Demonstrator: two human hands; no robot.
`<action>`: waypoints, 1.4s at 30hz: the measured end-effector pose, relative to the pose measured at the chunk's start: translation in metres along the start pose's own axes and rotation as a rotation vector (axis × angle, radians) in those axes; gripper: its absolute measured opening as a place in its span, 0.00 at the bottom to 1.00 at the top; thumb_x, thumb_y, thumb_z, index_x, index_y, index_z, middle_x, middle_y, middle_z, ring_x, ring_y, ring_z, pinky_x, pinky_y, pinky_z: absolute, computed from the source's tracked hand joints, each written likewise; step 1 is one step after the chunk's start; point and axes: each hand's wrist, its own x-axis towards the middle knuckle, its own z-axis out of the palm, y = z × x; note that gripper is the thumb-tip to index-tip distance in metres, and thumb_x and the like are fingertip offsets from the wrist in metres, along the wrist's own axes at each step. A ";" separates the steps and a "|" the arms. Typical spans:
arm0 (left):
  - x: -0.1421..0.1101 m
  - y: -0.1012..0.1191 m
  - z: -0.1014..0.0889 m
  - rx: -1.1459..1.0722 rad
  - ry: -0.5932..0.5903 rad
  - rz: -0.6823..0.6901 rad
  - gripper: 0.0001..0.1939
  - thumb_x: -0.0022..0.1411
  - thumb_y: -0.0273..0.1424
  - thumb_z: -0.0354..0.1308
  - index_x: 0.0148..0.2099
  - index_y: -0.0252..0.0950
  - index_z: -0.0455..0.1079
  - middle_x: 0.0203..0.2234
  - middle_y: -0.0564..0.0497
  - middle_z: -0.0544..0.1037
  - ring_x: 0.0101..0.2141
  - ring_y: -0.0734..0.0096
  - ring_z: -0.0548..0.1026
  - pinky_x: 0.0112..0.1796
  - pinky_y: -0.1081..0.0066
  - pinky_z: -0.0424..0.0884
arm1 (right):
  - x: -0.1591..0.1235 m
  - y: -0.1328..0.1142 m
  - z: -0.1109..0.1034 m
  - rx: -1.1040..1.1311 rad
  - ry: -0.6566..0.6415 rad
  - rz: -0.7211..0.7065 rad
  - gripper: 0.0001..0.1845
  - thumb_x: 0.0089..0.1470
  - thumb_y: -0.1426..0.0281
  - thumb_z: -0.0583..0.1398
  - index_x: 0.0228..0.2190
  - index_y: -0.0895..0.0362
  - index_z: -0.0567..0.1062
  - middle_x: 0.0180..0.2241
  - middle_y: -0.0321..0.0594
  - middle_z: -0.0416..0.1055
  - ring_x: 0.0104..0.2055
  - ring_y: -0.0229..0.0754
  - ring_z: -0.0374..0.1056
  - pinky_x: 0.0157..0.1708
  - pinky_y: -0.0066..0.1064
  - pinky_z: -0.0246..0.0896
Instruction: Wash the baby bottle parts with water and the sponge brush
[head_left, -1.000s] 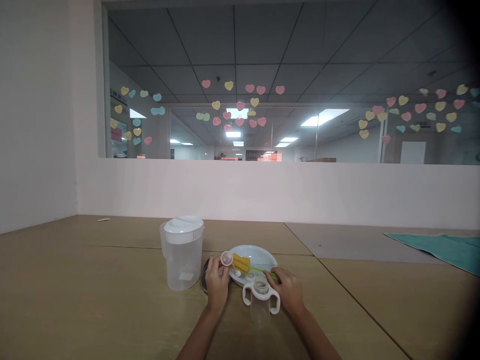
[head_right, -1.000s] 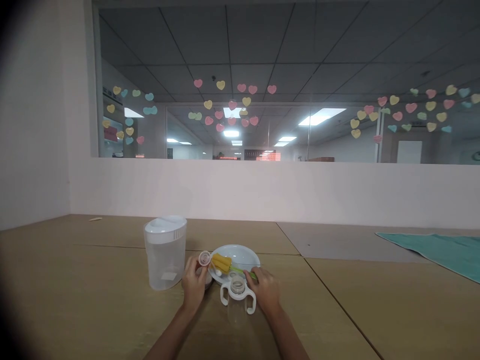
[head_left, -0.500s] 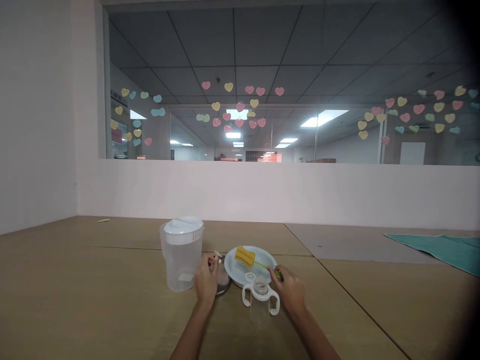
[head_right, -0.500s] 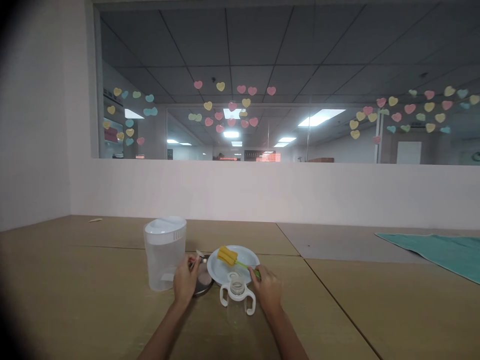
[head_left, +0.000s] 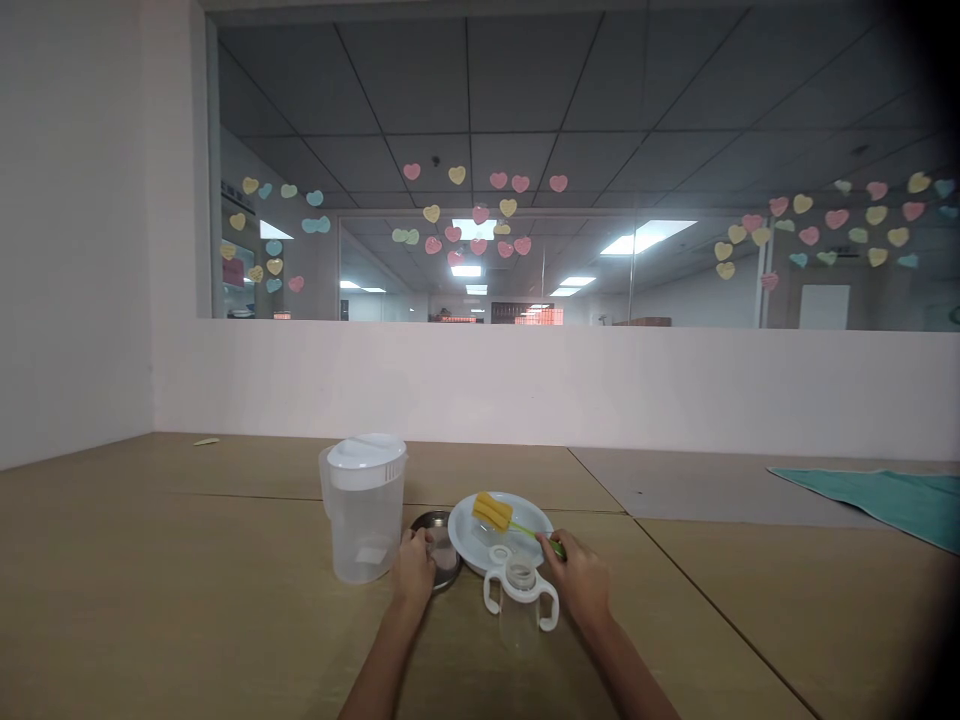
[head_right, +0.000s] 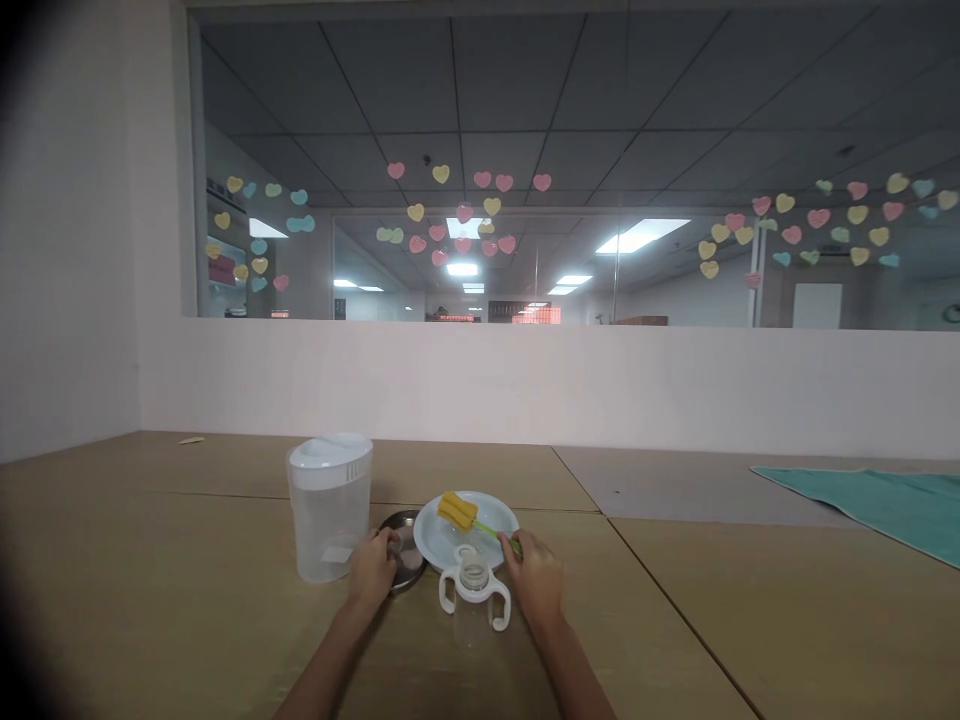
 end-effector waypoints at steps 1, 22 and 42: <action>0.000 0.000 0.000 -0.006 0.000 0.000 0.17 0.52 0.13 0.49 0.38 0.34 0.71 0.38 0.47 0.73 0.38 0.69 0.73 0.39 0.73 0.64 | 0.000 0.000 0.000 -0.005 -0.006 0.011 0.34 0.61 0.50 0.42 0.23 0.57 0.75 0.21 0.41 0.75 0.21 0.36 0.68 0.21 0.27 0.44; 0.002 0.003 -0.014 -0.423 0.254 0.087 0.14 0.53 0.21 0.48 0.34 0.36 0.75 0.37 0.47 0.79 0.39 0.62 0.76 0.46 0.61 0.68 | 0.000 0.001 0.001 0.004 -0.033 0.040 0.35 0.60 0.48 0.41 0.22 0.56 0.75 0.21 0.40 0.75 0.20 0.36 0.67 0.21 0.28 0.43; 0.023 0.000 0.017 -0.889 0.108 -0.088 0.21 0.54 0.16 0.51 0.50 0.33 0.68 0.46 0.42 0.76 0.44 0.65 0.77 0.43 0.69 0.74 | -0.001 0.001 0.001 0.008 -0.115 0.067 0.34 0.60 0.48 0.40 0.23 0.56 0.74 0.23 0.40 0.75 0.22 0.37 0.68 0.22 0.28 0.43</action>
